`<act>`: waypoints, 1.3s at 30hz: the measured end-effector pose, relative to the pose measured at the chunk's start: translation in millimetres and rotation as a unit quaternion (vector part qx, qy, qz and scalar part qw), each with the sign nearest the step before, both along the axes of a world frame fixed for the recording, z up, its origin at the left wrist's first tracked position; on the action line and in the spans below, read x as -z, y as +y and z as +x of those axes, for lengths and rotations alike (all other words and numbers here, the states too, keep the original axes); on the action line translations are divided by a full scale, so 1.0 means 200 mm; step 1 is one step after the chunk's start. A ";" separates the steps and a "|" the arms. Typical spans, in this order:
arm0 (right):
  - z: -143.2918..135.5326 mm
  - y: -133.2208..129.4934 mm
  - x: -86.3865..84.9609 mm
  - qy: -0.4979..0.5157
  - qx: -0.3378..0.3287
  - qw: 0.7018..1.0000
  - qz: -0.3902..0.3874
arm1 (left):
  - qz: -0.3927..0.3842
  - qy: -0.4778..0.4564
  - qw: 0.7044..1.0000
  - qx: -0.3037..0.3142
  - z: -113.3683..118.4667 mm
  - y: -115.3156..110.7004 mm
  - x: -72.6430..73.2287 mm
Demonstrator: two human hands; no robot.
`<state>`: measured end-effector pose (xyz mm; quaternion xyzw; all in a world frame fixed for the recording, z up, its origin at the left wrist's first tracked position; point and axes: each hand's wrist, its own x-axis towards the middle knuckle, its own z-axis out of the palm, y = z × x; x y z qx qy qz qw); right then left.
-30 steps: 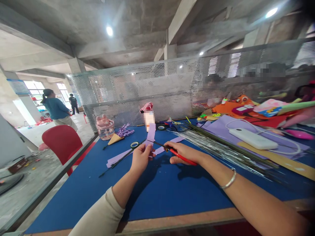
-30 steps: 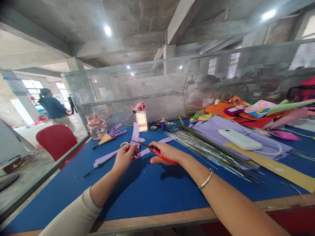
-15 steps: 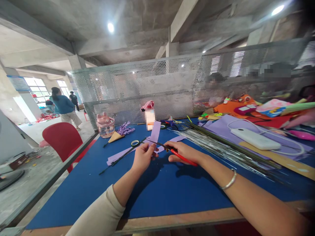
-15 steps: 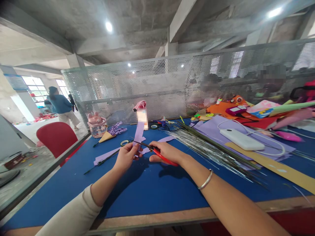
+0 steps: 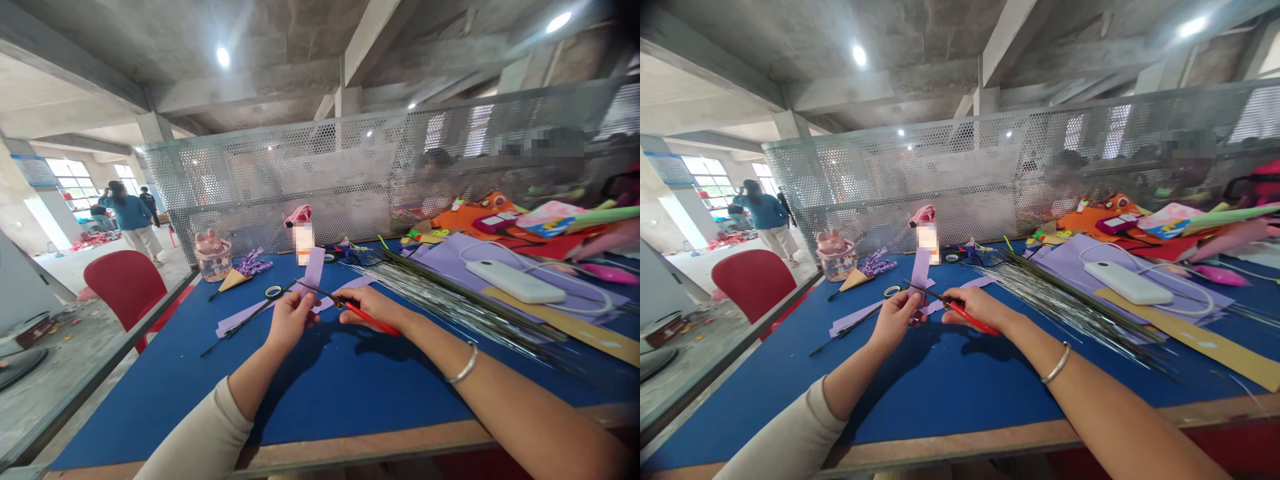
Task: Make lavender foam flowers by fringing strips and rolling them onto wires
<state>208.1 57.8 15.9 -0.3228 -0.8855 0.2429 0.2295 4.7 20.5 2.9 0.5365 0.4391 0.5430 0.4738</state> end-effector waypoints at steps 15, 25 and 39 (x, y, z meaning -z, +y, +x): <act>0.02 0.01 0.00 0.022 0.018 0.999 -0.019 | -0.012 0.014 1.000 0.006 0.00 0.02 0.03; 0.03 -0.01 -0.02 -0.016 -0.019 1.000 0.002 | -0.018 -0.017 0.999 -0.048 -0.01 0.03 0.02; 0.01 -0.01 -0.01 -0.012 -0.010 1.000 -0.012 | -0.004 0.013 1.000 -0.005 0.00 0.01 0.02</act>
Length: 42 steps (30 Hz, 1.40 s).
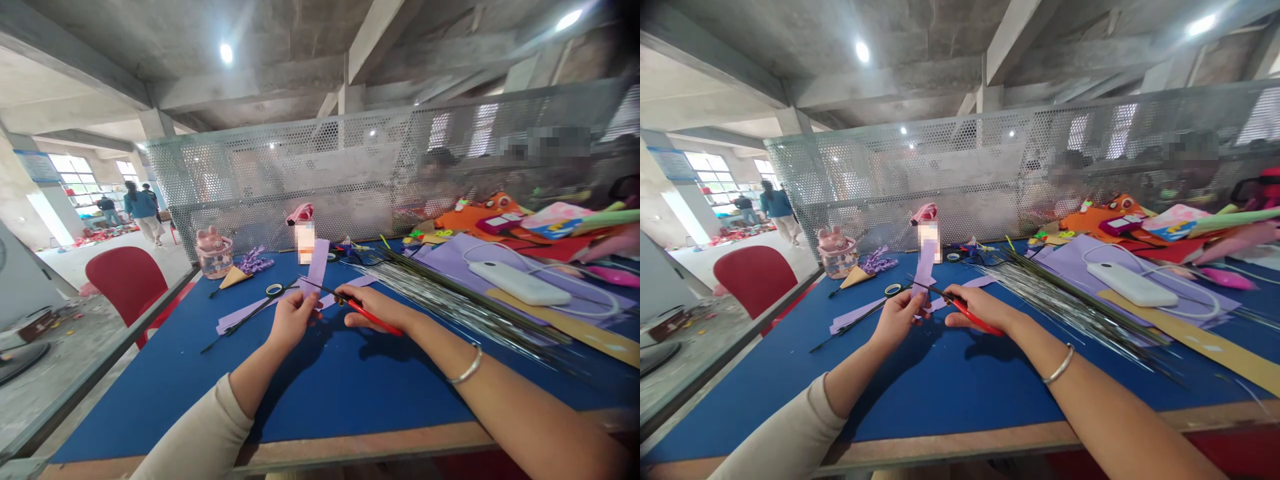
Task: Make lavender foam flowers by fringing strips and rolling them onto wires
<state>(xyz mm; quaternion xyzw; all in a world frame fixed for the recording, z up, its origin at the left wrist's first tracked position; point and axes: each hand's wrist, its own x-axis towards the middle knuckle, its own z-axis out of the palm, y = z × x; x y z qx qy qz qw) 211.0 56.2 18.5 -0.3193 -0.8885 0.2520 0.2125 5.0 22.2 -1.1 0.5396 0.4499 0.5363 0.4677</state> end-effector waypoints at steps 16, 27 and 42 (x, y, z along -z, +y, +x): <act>-0.01 0.00 0.01 0.030 0.019 0.999 0.012 | -0.008 -0.004 1.000 0.014 0.00 0.01 0.02; 0.00 0.03 0.03 0.025 0.031 0.999 -0.004 | -0.015 0.010 1.000 0.020 -0.02 0.02 0.02; 0.00 0.00 0.00 -0.004 -0.012 1.000 0.010 | -0.002 0.004 1.000 -0.004 -0.01 0.04 0.05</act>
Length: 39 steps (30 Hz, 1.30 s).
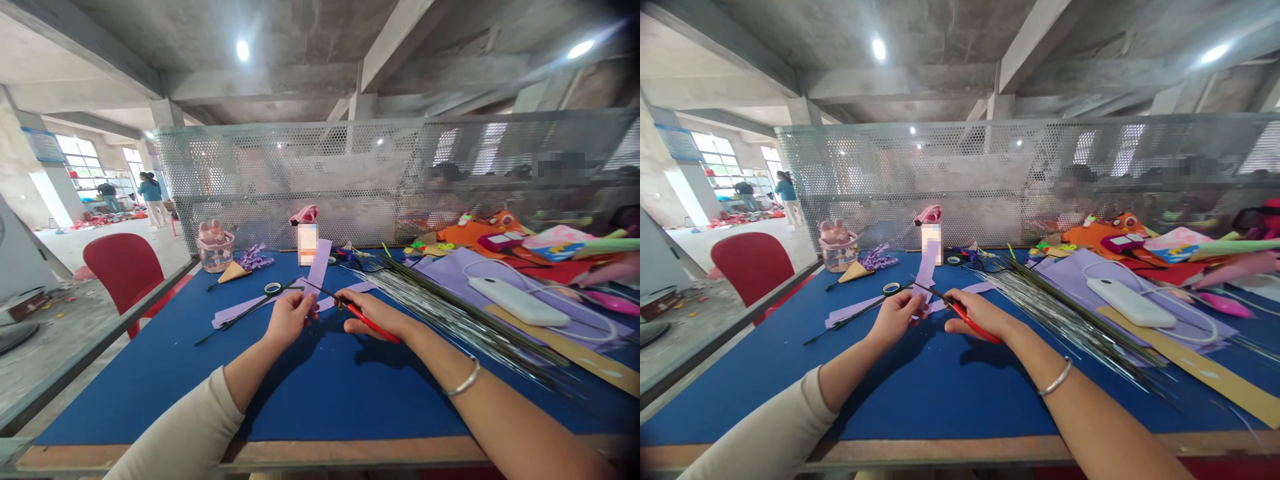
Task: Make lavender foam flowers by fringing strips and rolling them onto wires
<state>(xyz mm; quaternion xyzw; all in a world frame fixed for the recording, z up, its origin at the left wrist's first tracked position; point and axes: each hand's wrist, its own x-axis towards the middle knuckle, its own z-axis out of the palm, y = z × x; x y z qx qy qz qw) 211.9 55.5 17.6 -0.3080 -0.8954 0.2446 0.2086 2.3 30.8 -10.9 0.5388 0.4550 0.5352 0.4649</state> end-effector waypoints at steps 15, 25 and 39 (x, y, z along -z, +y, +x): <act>0.00 0.03 0.02 0.010 0.024 1.000 0.001 | 0.002 0.026 1.000 0.009 0.00 -0.03 -0.02; -0.01 0.02 0.01 0.018 0.039 0.999 -0.002 | -0.007 0.009 1.000 0.014 0.01 -0.03 -0.03; 0.01 0.01 -0.01 -0.016 0.003 1.000 -0.008 | -0.012 0.002 0.999 -0.035 0.01 -0.03 -0.05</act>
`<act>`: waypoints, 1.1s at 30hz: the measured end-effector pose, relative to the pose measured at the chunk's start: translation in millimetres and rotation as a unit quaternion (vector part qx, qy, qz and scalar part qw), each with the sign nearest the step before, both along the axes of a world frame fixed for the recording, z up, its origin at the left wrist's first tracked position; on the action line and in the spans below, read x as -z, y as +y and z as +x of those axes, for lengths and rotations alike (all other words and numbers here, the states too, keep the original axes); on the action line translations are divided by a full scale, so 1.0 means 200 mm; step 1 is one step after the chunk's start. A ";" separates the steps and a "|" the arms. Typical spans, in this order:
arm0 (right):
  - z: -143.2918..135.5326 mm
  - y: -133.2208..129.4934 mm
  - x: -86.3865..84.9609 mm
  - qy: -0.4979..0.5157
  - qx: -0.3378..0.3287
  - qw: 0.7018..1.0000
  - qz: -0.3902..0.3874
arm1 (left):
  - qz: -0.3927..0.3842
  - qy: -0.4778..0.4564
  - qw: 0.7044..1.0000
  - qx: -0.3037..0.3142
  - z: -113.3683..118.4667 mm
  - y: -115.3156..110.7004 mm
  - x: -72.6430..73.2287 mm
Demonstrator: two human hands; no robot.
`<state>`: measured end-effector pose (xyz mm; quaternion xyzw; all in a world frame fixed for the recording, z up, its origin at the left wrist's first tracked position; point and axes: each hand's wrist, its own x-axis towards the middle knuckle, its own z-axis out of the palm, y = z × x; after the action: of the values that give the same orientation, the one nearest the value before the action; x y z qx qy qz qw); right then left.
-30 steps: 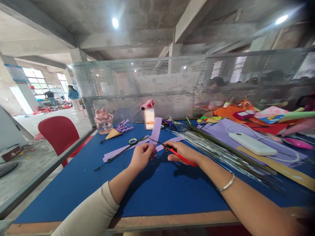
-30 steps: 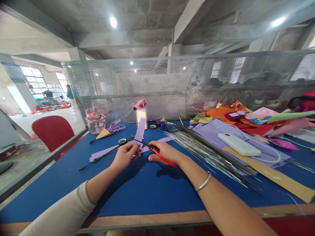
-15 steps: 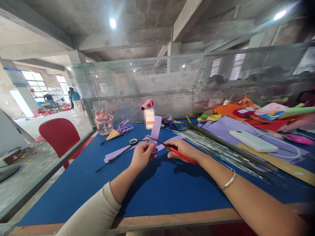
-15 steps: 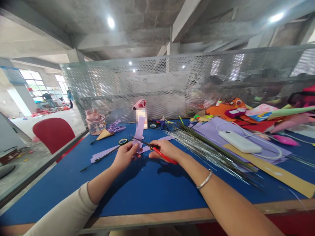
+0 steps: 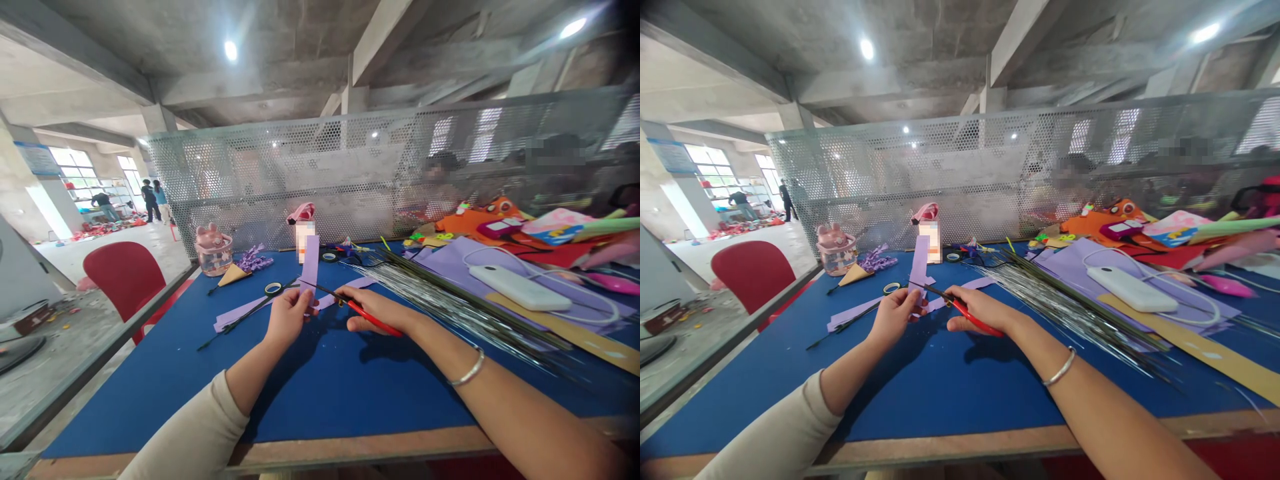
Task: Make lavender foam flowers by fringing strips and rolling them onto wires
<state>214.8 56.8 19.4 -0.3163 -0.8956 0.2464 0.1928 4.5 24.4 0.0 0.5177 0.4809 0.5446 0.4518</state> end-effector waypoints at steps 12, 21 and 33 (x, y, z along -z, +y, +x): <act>-0.02 0.01 0.03 0.011 0.009 1.000 -0.017 | 0.018 0.028 0.998 0.048 -0.01 0.00 0.02; -0.01 0.03 0.03 0.021 0.017 1.000 -0.009 | 0.018 0.030 0.998 0.049 -0.01 0.02 0.04; 0.00 0.03 0.03 0.041 0.041 0.998 0.010 | -0.018 0.027 0.998 0.059 -0.02 0.01 0.02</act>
<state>214.1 62.5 13.3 -0.3408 -0.8756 0.2418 0.2422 1.3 26.4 -4.2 0.5516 0.4714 0.4944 0.4787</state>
